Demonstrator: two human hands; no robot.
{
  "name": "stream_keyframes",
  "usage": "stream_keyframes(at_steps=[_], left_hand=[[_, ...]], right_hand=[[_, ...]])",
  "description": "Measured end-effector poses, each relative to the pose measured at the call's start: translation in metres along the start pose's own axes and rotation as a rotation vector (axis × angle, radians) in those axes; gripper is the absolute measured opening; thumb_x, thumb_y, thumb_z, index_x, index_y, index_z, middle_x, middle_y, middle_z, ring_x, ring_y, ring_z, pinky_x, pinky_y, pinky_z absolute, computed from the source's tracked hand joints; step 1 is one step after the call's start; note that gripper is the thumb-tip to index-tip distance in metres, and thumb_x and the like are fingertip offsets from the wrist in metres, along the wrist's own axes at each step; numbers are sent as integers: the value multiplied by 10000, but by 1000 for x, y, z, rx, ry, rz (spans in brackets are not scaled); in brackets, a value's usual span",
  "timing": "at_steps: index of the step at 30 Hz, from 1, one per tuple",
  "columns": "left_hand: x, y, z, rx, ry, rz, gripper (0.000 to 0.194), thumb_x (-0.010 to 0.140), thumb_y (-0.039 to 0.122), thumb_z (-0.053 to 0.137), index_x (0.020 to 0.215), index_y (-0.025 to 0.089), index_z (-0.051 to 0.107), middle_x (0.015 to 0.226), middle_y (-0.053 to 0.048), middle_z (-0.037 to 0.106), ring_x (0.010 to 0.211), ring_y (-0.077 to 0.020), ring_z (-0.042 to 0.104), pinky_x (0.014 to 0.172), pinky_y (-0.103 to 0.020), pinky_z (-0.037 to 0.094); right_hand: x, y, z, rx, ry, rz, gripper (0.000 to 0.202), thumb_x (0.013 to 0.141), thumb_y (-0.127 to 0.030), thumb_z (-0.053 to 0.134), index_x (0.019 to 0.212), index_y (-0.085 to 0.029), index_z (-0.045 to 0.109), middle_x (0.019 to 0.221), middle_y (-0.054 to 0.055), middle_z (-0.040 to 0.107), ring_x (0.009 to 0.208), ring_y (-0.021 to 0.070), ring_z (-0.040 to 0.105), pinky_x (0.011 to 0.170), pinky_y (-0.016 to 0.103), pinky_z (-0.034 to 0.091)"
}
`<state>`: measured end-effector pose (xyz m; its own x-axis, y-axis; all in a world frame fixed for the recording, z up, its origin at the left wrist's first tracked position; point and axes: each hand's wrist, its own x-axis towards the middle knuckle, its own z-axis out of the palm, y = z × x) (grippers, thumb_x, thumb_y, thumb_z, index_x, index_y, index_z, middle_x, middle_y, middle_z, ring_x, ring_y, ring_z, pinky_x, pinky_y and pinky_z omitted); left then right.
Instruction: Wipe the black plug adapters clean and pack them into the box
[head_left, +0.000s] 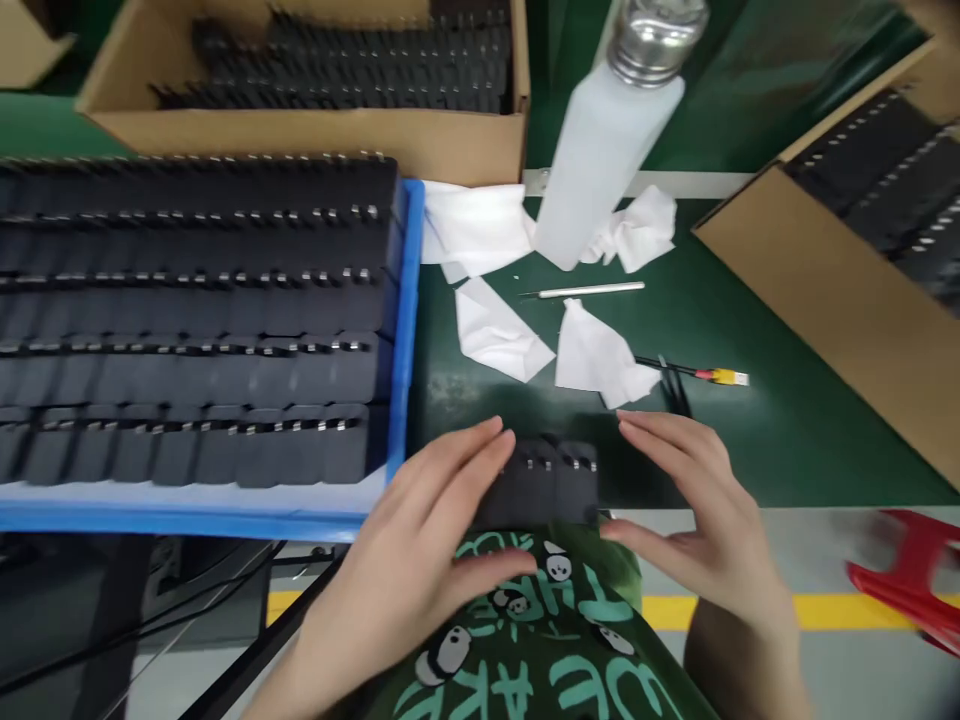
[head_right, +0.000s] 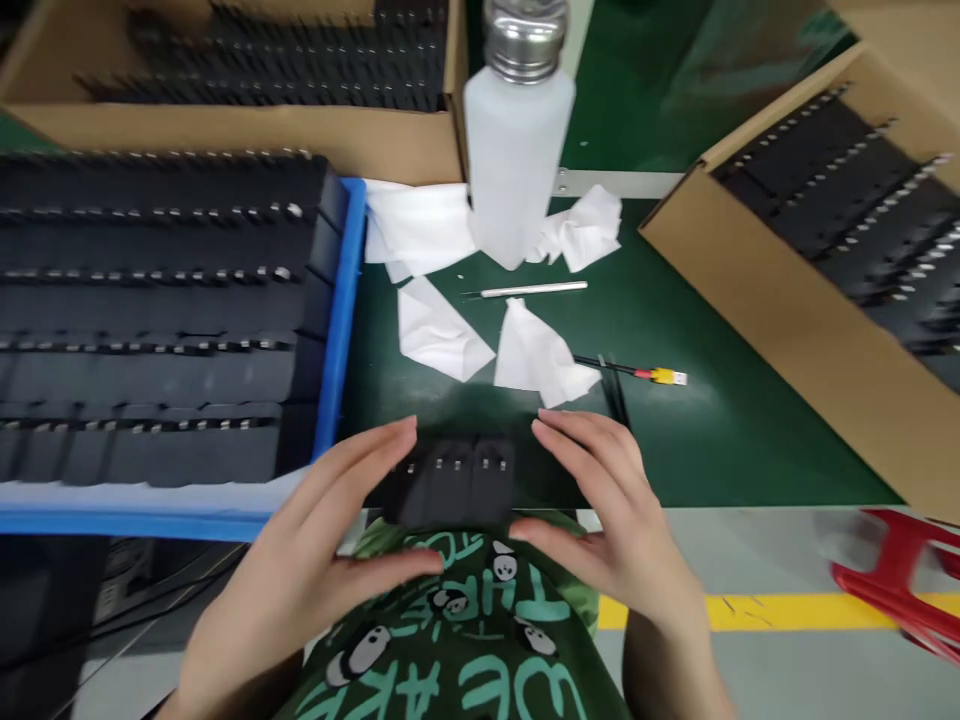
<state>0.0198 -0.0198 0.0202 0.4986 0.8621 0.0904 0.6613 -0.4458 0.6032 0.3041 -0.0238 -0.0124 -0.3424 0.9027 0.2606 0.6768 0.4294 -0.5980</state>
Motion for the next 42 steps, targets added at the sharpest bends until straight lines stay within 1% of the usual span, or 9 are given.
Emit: stream_keyframes(at_steps=[5, 8, 12, 16, 24, 30, 33, 36, 42], left_hand=[[-33, -25, -46, 488, 501, -126, 651, 815, 411, 797, 1381, 224, 534, 1231, -98, 650, 1155, -313, 620, 1001, -495, 544], [-40, -66, -60, 668, 438, -34, 766, 770, 619, 750, 1341, 150, 546, 1214, -181, 652, 1119, -368, 636, 945, -525, 551], [-32, -94, -52, 704, 282, 134, 895, 792, 687, 688, 1436, 112, 450, 1286, -224, 646, 1194, -378, 615, 1037, -516, 488], [-26, -90, -38, 789, 284, 205, 742, 886, 566, 653, 1396, 58, 474, 1303, -219, 656, 1199, -348, 618, 1069, -490, 449], [-20, -88, -47, 750, 311, 306, 545, 843, 493, 669, 1201, 93, 575, 936, -161, 695, 848, -313, 633, 740, -443, 505], [-11, -91, -49, 788, 350, 374, 508, 790, 526, 708, 1048, 113, 564, 867, -153, 655, 790, -304, 624, 694, -423, 505], [-11, -93, -49, 781, 359, 407, 512, 780, 541, 718, 1055, 140, 557, 865, -136, 650, 756, -285, 620, 679, -411, 500], [-14, -93, -48, 744, 367, 412, 510, 760, 519, 750, 1061, 160, 549, 869, -132, 646, 764, -286, 617, 691, -417, 497], [-19, -89, -49, 779, 277, 322, 463, 800, 504, 715, 1057, 181, 506, 925, -148, 629, 851, -316, 619, 738, -448, 505]], right_hand=[[9, -7, 7, 34, 3, -89, 672, 875, -437, 720, 1481, -277, 476, 1345, 116, 594, 1238, 366, 555, 1041, 525, 460], [12, -6, 12, 38, 22, -110, 644, 882, -421, 704, 1479, -315, 488, 1323, 94, 618, 1204, 382, 581, 1026, 541, 467], [11, -12, 15, 19, 33, -127, 640, 882, -402, 695, 1483, -354, 482, 1331, 62, 621, 1180, 385, 596, 1010, 546, 471], [5, -17, 16, 39, 59, -107, 626, 883, -399, 691, 1474, -355, 493, 1340, 50, 614, 1169, 386, 595, 976, 545, 460], [1, -14, 11, 31, 78, -130, 605, 877, -323, 709, 1451, -310, 516, 1309, 91, 625, 1164, 354, 606, 964, 514, 485], [27, -40, 26, -248, -10, -250, 807, 843, -596, 696, 1479, -176, 432, 1376, 157, 573, 1284, 368, 499, 1032, 531, 443], [42, -52, 43, -366, -101, -279, 796, 858, -685, 608, 1402, -114, 500, 1274, 176, 637, 1126, 347, 577, 892, 482, 485], [47, -52, 52, -375, -55, -316, 642, 886, -606, 633, 1246, -77, 588, 1077, 156, 698, 924, 290, 618, 781, 418, 480], [27, -29, 31, -295, 4, -325, 548, 880, -541, 685, 1217, -125, 568, 1045, 113, 710, 894, 247, 625, 788, 371, 462]])
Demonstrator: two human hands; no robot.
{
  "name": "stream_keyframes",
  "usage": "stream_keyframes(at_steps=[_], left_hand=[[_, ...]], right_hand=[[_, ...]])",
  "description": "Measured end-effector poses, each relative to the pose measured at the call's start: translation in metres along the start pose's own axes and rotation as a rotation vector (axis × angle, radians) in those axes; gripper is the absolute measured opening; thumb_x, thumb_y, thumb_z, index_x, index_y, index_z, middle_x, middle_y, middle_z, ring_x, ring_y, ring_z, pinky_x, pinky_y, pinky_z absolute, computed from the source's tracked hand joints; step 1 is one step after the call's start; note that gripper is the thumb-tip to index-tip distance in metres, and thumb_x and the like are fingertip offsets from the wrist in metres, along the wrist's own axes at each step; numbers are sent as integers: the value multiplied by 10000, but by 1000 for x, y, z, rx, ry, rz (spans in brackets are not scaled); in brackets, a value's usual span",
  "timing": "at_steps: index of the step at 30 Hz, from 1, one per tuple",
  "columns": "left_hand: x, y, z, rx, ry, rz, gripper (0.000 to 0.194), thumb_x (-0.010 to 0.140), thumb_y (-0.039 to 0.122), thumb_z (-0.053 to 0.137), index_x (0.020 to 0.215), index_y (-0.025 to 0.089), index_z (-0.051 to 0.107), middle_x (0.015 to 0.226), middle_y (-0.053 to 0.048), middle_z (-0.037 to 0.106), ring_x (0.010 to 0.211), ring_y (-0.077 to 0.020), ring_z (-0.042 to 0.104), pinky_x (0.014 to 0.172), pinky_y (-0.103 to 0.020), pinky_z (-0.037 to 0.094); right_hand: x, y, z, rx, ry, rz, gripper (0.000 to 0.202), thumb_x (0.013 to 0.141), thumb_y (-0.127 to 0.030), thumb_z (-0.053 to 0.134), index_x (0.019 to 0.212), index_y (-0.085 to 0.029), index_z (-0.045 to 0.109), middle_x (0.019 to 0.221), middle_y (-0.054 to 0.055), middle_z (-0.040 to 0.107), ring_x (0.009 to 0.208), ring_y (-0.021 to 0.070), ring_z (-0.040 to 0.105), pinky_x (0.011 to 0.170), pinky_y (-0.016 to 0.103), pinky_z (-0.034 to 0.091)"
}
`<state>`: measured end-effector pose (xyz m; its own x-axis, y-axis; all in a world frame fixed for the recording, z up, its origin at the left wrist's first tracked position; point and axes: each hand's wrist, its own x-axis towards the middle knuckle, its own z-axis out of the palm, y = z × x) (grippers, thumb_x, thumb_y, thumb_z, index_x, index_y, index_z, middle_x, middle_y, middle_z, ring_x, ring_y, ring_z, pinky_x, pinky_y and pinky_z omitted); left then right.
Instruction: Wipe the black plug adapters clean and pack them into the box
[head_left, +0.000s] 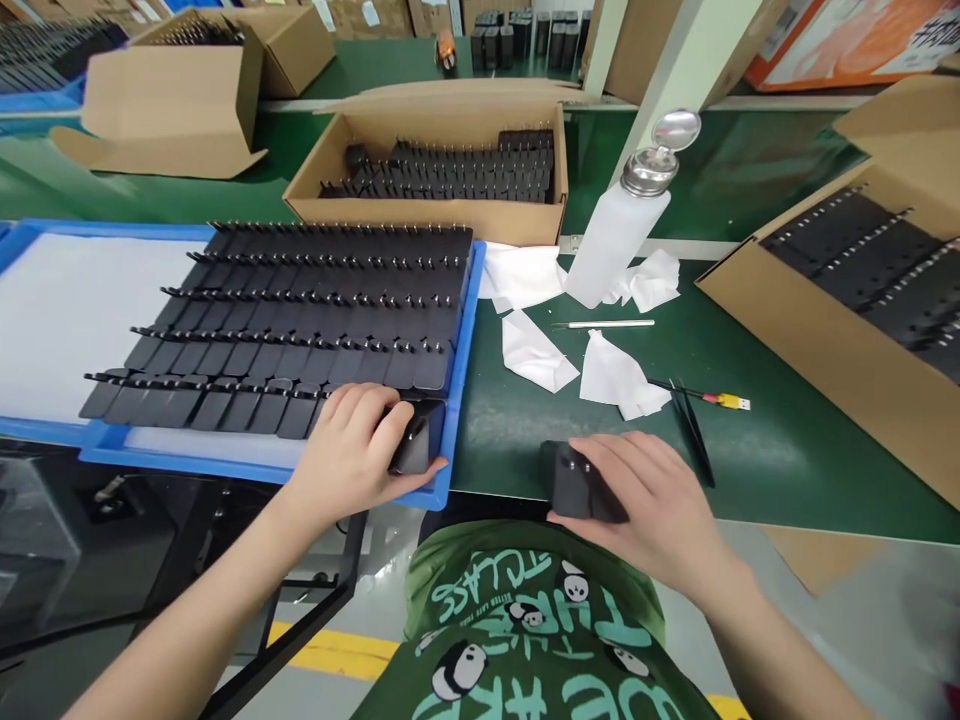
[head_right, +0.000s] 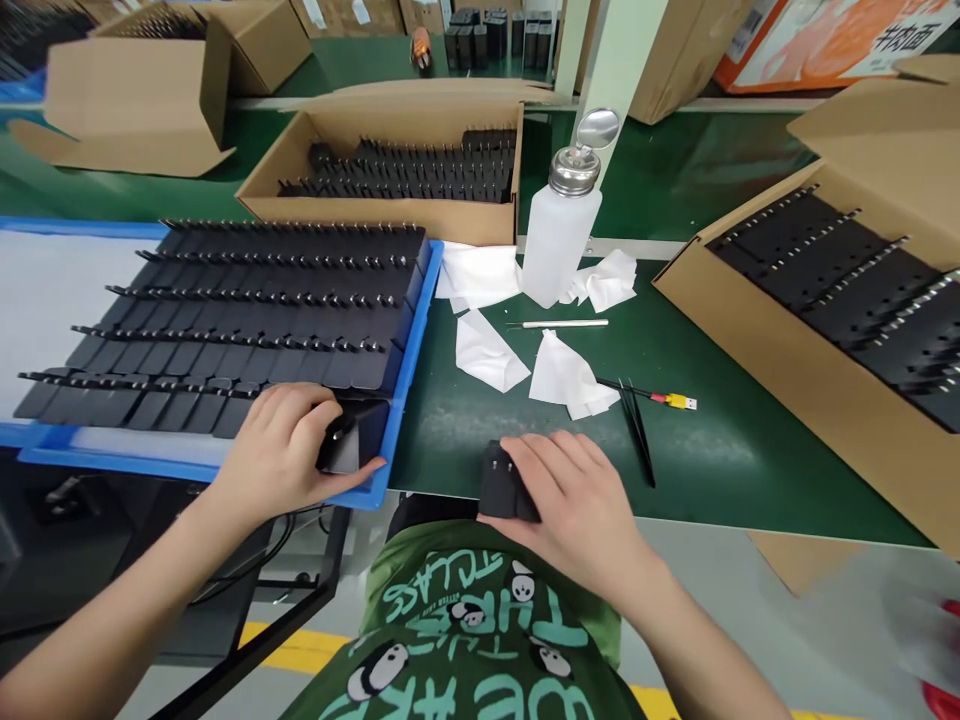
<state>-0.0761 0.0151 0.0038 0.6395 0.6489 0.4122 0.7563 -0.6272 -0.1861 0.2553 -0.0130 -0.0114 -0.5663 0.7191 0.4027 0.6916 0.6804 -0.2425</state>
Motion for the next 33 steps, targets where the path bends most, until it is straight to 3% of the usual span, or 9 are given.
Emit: stream_keyframes(at_steps=[6, 16, 20, 24, 26, 29, 31, 33], left_hand=[[4, -4, -1, 54, 40, 83, 477, 792, 555, 714, 1008, 181, 511, 902, -151, 655, 765, -290, 641, 674, -423, 529], [-2, -5, 1, 65, 73, 78, 407, 819, 484, 734, 1018, 197, 525, 862, -93, 678, 744, -277, 682, 606, -402, 570], [7, 0, -23, 69, 77, 115, 399, 791, 418, 783, 1025, 174, 572, 863, -79, 681, 740, -273, 687, 641, -399, 565], [34, 30, -49, 12, 75, -13, 432, 815, 443, 770, 1049, 125, 594, 877, -116, 681, 769, -268, 669, 699, -390, 529], [52, 52, -42, -89, 31, -18, 443, 848, 506, 713, 1036, 123, 598, 846, -96, 681, 741, -246, 664, 654, -363, 507], [72, 82, -11, -204, -68, 54, 473, 842, 521, 688, 1023, 92, 604, 804, -88, 679, 691, -242, 655, 568, -356, 485], [77, 95, 10, -238, -84, 42, 476, 833, 505, 685, 1025, 76, 611, 776, -80, 668, 673, -247, 643, 555, -369, 480], [75, 99, 19, -271, -59, 14, 506, 844, 518, 680, 1049, 60, 614, 842, -110, 690, 757, -274, 665, 634, -395, 515]], right_hand=[[-15, 15, -7, -56, 18, 50, 522, 866, -508, 712, 1204, -136, 571, 1039, 107, 717, 895, 251, 643, 769, 364, 438], [-17, 13, -3, -24, -2, 71, 581, 872, -517, 703, 1224, -72, 575, 1072, 136, 702, 930, 264, 618, 808, 377, 427], [-17, 16, -3, -2, 0, 66, 633, 865, -602, 669, 1207, -74, 595, 1075, 129, 702, 914, 255, 610, 804, 372, 427], [-11, 18, -2, 30, 3, 45, 621, 871, -630, 642, 1189, -99, 607, 1086, 122, 706, 912, 250, 608, 803, 371, 440], [-6, 18, -1, 35, -9, 55, 607, 883, -627, 627, 1193, -105, 607, 1089, 125, 706, 915, 249, 610, 792, 375, 451], [-2, 18, -7, 44, -47, 46, 699, 878, -693, 567, 1242, -96, 592, 1150, 141, 694, 992, 267, 609, 857, 407, 479], [-6, 23, -17, 64, -73, 22, 862, 857, -790, 450, 1347, -87, 539, 1292, 165, 638, 1154, 310, 568, 984, 457, 462], [-19, 32, -28, 65, 8, 72, 856, 907, -770, 373, 1432, -102, 480, 1385, 174, 577, 1263, 331, 517, 1057, 491, 426]])
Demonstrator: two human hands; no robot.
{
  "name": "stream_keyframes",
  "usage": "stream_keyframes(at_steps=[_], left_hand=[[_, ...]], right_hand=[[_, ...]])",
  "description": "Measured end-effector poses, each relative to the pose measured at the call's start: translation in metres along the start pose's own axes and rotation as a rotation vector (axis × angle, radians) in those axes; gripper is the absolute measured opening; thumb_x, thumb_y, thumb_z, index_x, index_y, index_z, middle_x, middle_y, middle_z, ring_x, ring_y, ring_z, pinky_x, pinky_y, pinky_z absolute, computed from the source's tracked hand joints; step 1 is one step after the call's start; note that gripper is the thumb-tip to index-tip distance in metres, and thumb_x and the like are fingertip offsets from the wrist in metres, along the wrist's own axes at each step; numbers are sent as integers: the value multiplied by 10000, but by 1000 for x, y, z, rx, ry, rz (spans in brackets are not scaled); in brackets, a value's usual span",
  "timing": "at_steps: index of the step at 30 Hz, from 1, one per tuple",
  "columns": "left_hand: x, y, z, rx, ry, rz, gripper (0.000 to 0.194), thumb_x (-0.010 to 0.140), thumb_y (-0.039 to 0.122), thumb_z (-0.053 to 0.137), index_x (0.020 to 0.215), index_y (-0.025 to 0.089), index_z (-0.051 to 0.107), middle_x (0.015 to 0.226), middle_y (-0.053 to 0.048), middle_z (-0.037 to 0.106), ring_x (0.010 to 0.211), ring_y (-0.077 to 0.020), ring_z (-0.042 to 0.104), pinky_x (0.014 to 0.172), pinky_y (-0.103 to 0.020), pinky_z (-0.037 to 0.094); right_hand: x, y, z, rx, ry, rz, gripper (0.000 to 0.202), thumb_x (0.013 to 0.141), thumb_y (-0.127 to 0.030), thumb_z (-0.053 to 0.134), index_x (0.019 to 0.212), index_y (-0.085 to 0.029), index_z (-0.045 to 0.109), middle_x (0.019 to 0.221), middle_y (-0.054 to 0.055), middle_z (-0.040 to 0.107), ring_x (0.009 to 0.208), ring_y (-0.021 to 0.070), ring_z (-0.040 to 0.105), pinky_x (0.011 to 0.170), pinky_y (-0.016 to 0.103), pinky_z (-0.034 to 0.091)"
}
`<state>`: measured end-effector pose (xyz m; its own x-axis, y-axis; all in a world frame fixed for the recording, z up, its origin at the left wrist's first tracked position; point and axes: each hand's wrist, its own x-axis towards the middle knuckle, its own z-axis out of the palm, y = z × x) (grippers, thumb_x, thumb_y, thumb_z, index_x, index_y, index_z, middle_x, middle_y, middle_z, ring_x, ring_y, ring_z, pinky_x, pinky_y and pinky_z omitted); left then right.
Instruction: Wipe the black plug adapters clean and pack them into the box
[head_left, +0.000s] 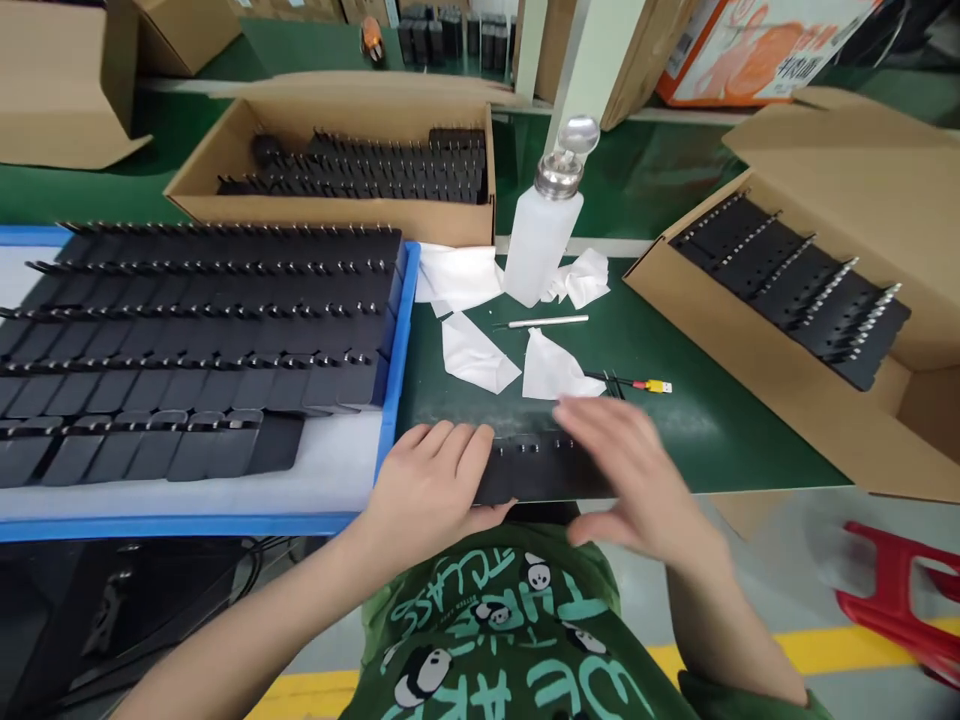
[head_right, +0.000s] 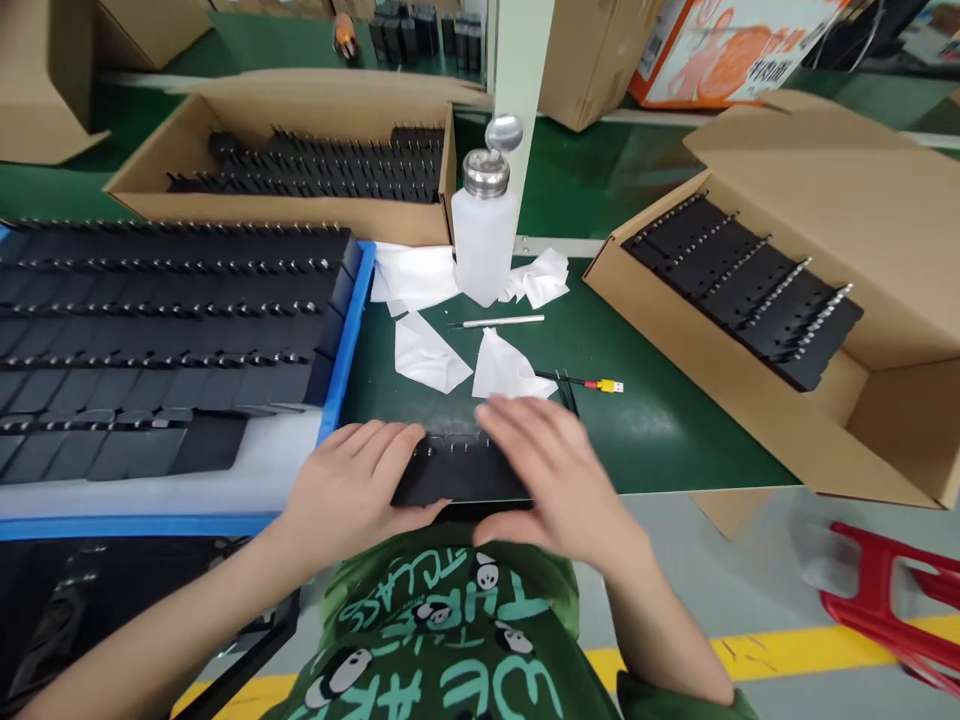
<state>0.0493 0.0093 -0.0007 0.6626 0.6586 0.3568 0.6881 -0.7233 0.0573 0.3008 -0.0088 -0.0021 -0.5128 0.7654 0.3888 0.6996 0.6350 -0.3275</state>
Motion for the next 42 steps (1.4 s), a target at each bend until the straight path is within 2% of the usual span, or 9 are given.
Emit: stream_keyframes(at_steps=[4, 9, 15, 19, 23, 27, 34, 38, 42], left_hand=[[-20, -9, -19, -108, 32, -31, 736, 824, 622, 698, 1242, 33, 560, 1186, -220, 672, 1117, -376, 624, 971, -510, 490], [-36, -24, -30, -229, -77, -177, 819, 847, 566, 684, 1422, 40, 430, 1331, -227, 602, 1236, -338, 577, 1029, -439, 482], [-29, -23, -7, -292, -80, -135, 641, 859, 466, 728, 1339, 92, 526, 1174, -151, 686, 1068, -281, 656, 921, -393, 545], [-26, -18, -14, -280, -38, -135, 629, 830, 440, 766, 1307, 87, 558, 1248, -204, 652, 1175, -366, 611, 1031, -537, 485], [-11, 4, -26, -287, 34, -126, 543, 837, 344, 782, 1276, 91, 587, 1253, -212, 656, 1206, -383, 598, 1090, -602, 413], [20, 29, -21, -289, 48, -15, 435, 871, 318, 752, 1215, 82, 629, 1179, -158, 714, 1129, -349, 653, 1045, -544, 456], [52, 45, 2, -207, -34, 33, 469, 907, 315, 696, 1265, 24, 609, 1195, -139, 719, 1135, -351, 654, 1030, -536, 479], [53, 45, 9, -201, -77, 51, 338, 930, 216, 641, 1223, 48, 638, 1158, -107, 738, 1050, -306, 693, 999, -513, 510], [53, 44, 12, -214, -72, 73, 309, 932, 177, 624, 1204, 32, 642, 1127, -116, 748, 966, -264, 718, 933, -467, 550]], right_hand=[[-37, 24, -16, -35, 316, 346, 431, 976, -384, 561, 1367, -205, 579, 1244, 130, 648, 1141, 291, 610, 965, 455, 492], [-59, 34, -10, 141, 70, 365, 731, 863, -539, 685, 1479, -213, 463, 1405, 154, 551, 1263, 364, 534, 1010, 526, 478], [-39, 35, 8, -60, 109, 553, 411, 992, -316, 514, 1391, -219, 534, 1216, 128, 618, 1070, 257, 622, 884, 407, 536], [-30, 34, 11, -42, 60, 550, 324, 972, -197, 524, 1289, -214, 588, 1120, 104, 622, 965, 212, 625, 803, 350, 535], [-39, 31, -1, 364, 358, 594, 230, 932, -116, 548, 1033, -249, 707, 985, 67, 590, 891, 187, 595, 688, 308, 499], [-51, 26, -13, 961, 642, 477, 235, 929, -208, 564, 1087, -328, 692, 767, -2, 514, 467, 84, 414, 343, 204, 305], [-53, 6, -15, 946, 428, 284, 258, 954, -293, 617, 1176, -234, 734, 758, 36, 609, 588, 123, 572, 489, 257, 509], [-48, 5, -23, 867, 223, 305, 292, 938, -300, 645, 1208, -229, 730, 1004, 96, 644, 960, 239, 691, 740, 363, 632], [-44, 6, -25, 969, 188, 362, 325, 866, -193, 729, 1186, -248, 716, 967, 58, 742, 916, 244, 739, 783, 387, 663]])
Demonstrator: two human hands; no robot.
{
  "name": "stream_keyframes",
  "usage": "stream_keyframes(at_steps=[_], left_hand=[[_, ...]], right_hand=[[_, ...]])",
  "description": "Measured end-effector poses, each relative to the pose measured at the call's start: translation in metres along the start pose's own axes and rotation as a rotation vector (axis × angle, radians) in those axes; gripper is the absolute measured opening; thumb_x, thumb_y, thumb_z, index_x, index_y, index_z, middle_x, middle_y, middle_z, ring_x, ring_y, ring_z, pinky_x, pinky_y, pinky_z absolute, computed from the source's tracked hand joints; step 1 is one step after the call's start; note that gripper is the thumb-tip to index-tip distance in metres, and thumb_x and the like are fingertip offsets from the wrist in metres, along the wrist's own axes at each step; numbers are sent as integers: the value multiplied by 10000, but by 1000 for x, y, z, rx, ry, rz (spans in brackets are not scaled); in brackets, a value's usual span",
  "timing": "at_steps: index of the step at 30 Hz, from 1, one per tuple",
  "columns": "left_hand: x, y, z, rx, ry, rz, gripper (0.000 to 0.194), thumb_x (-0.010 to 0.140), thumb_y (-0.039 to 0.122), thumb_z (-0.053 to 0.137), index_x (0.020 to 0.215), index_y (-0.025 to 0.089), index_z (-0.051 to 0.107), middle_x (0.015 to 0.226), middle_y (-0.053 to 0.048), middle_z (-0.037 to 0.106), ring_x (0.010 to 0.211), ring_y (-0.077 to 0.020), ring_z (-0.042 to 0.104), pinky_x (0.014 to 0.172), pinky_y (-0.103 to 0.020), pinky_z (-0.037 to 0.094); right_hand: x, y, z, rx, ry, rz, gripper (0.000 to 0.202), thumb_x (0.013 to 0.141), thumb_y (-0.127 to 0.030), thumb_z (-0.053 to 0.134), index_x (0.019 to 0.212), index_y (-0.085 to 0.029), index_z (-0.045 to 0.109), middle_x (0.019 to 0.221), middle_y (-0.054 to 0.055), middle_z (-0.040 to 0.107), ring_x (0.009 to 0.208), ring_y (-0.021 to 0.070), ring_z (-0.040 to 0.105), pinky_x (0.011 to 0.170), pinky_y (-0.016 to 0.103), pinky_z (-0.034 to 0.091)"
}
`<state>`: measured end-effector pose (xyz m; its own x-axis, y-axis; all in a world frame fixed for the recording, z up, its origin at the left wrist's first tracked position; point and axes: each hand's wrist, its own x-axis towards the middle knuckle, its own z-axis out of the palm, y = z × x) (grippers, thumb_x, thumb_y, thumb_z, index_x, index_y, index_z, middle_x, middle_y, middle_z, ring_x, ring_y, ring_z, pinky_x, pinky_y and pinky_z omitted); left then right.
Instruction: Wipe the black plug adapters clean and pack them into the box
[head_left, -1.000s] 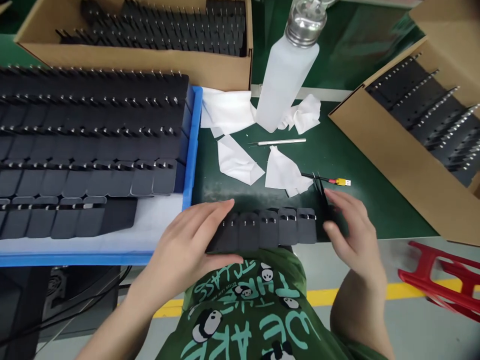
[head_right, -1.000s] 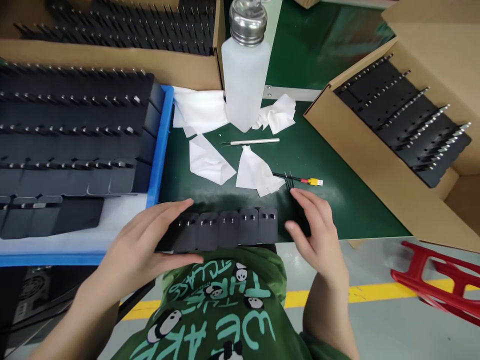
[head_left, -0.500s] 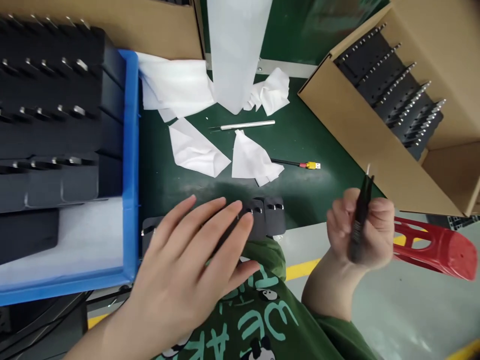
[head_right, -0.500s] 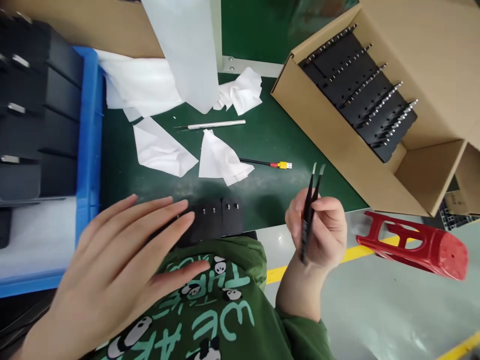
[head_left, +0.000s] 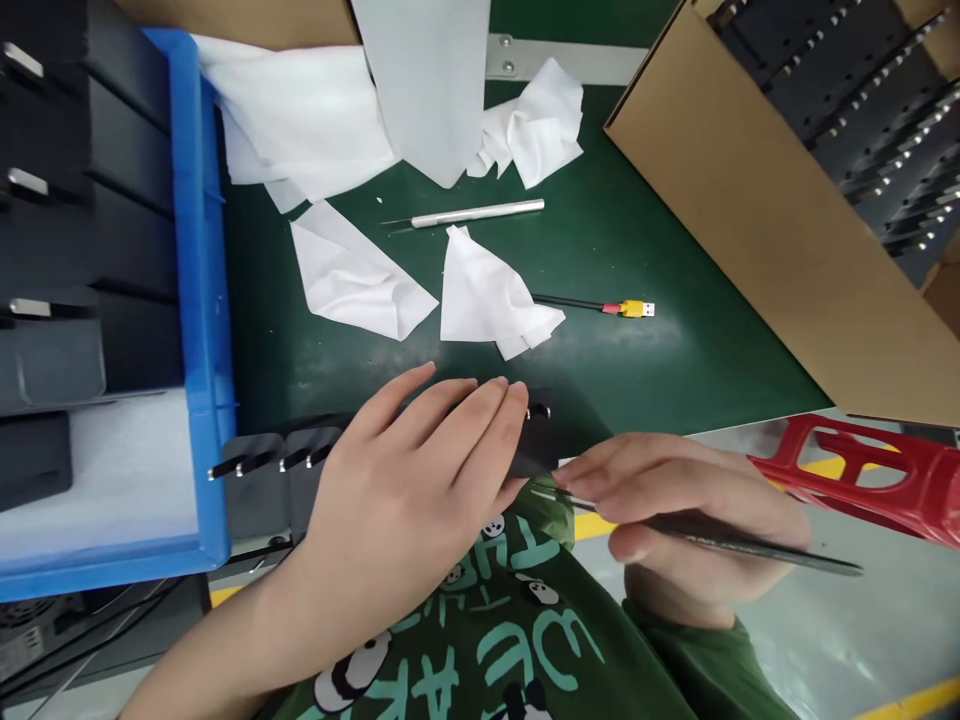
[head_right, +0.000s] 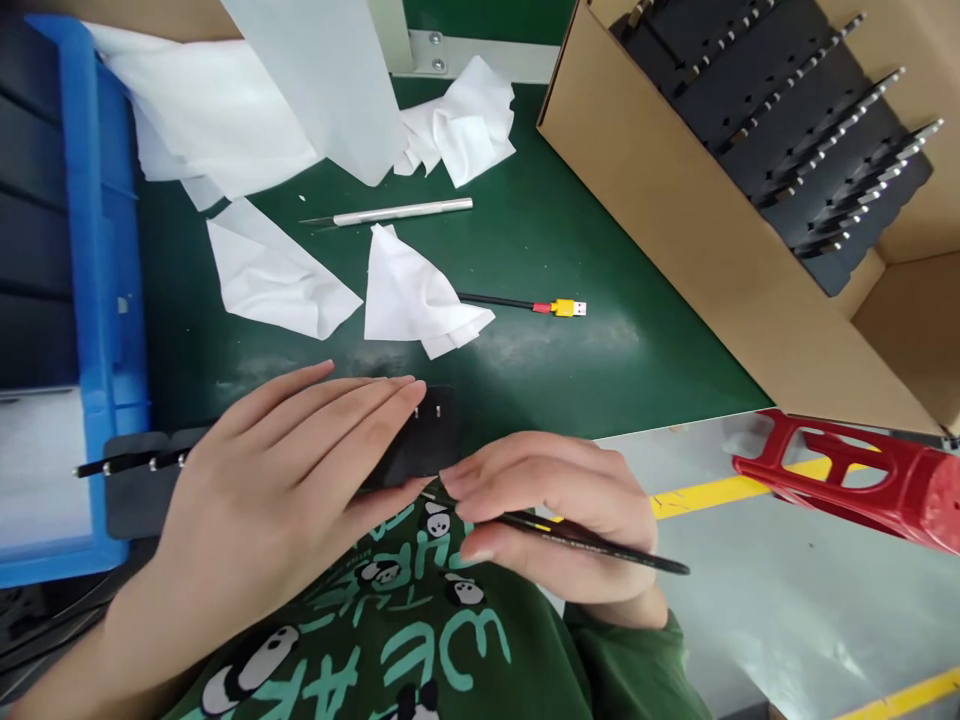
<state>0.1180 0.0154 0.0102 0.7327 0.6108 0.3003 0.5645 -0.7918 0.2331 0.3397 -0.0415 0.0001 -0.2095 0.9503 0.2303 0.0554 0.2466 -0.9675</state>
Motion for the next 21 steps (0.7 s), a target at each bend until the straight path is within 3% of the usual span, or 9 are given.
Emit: stream_keyframes(at_steps=[5, 16, 21], left_hand=[[1, -1, 0, 4, -5, 4, 314, 929, 206, 644, 1192, 35, 652, 1117, -116, 752, 952, -267, 726, 907, -467, 563], [1, -1, 1, 23, -8, 6, 302, 939, 209, 615, 1199, 59, 647, 1122, -107, 754, 957, -259, 728, 902, -457, 588], [1, 0, 1, 21, 5, 3, 311, 927, 205, 633, 1192, 43, 651, 1111, -109, 755, 946, -265, 729, 889, -468, 592]], right_hand=[[0, 4, 9, 46, 83, 64, 255, 804, -101, 749, 1007, -254, 723, 877, 16, 741, 830, 226, 749, 772, 406, 675], [3, 2, 9, 1, 61, 95, 184, 813, -110, 730, 927, -252, 707, 831, 8, 732, 800, 213, 748, 758, 382, 678], [2, 3, 12, 14, 119, 90, 202, 813, -93, 724, 937, -252, 710, 823, 4, 719, 788, 204, 741, 745, 378, 680]])
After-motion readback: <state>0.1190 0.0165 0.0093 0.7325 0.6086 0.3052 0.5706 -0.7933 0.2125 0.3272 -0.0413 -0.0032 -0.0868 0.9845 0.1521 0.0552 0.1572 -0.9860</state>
